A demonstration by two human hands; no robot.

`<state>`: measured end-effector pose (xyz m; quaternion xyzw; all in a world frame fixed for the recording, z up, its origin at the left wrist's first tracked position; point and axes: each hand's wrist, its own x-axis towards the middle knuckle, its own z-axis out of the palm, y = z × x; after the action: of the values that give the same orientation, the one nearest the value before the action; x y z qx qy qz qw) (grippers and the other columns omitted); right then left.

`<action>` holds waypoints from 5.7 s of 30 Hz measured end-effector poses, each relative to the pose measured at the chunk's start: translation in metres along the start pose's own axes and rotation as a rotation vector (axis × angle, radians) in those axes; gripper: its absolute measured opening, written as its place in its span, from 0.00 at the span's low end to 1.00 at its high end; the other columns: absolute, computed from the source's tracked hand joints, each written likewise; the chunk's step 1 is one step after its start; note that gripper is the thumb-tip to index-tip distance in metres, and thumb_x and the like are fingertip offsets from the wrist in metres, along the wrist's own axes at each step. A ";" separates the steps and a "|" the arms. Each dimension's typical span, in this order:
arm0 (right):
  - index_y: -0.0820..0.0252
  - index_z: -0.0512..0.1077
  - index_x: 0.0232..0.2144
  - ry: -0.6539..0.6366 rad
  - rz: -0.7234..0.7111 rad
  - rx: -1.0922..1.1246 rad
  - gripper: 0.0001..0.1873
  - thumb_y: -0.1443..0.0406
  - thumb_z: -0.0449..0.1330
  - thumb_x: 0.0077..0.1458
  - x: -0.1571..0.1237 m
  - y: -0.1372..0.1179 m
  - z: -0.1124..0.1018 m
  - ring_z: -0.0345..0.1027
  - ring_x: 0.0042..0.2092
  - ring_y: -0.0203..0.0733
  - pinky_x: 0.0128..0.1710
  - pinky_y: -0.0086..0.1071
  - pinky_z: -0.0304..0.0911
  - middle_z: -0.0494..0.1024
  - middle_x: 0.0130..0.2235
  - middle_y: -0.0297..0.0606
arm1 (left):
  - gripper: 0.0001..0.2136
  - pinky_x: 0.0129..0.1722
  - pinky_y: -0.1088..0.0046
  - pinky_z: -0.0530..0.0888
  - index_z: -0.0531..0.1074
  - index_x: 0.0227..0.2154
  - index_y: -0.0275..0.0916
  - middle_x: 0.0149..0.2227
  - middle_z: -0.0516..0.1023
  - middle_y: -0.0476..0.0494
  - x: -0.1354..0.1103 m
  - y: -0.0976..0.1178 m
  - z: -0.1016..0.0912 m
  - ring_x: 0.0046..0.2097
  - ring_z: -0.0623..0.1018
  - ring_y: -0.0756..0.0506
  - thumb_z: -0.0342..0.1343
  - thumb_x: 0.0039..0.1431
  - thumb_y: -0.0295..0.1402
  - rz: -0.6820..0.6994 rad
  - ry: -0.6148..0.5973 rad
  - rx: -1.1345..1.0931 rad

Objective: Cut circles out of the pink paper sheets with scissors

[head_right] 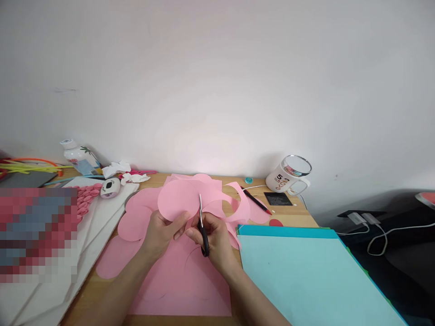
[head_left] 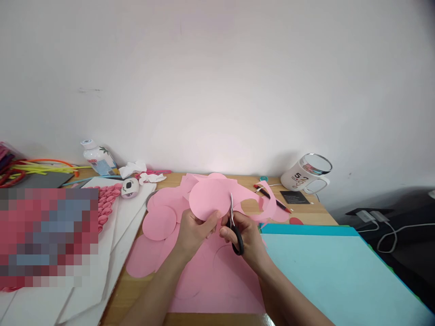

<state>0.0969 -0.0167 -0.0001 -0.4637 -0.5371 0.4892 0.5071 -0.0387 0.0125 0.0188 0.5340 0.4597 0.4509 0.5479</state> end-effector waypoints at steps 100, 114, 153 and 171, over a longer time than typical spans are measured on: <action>0.61 0.70 0.29 0.062 0.144 0.035 0.22 0.51 0.68 0.37 0.000 -0.003 0.001 0.52 0.22 0.33 0.21 0.28 0.50 0.63 0.20 0.29 | 0.16 0.17 0.76 0.56 0.60 0.09 0.37 0.10 0.58 0.55 0.000 0.005 0.003 0.17 0.59 0.54 0.59 0.42 0.37 -0.027 0.066 -0.023; 0.61 0.69 0.28 0.038 0.132 0.035 0.17 0.54 0.66 0.42 -0.002 0.000 0.000 0.53 0.22 0.33 0.21 0.27 0.51 0.65 0.20 0.29 | 0.18 0.18 0.76 0.55 0.58 0.08 0.38 0.10 0.57 0.55 0.000 0.003 0.001 0.16 0.58 0.55 0.57 0.45 0.36 -0.010 0.041 -0.003; 0.60 0.61 0.18 0.012 0.050 0.036 0.23 0.52 0.67 0.40 0.001 -0.004 0.005 0.52 0.25 0.34 0.25 0.28 0.52 0.59 0.22 0.29 | 0.18 0.16 0.78 0.52 0.57 0.09 0.38 0.11 0.54 0.56 0.000 0.006 0.004 0.17 0.55 0.56 0.56 0.46 0.34 -0.050 -0.015 0.030; 0.59 0.62 0.19 0.014 0.042 0.029 0.20 0.53 0.66 0.43 0.001 -0.006 0.004 0.48 0.24 0.34 0.25 0.29 0.51 0.56 0.21 0.28 | 0.17 0.16 0.78 0.54 0.60 0.09 0.37 0.10 0.56 0.56 0.000 0.002 0.003 0.16 0.57 0.56 0.57 0.47 0.35 -0.024 -0.013 0.009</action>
<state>0.0929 -0.0165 0.0056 -0.4708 -0.5164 0.5042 0.5074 -0.0358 0.0122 0.0209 0.5340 0.4646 0.4388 0.5536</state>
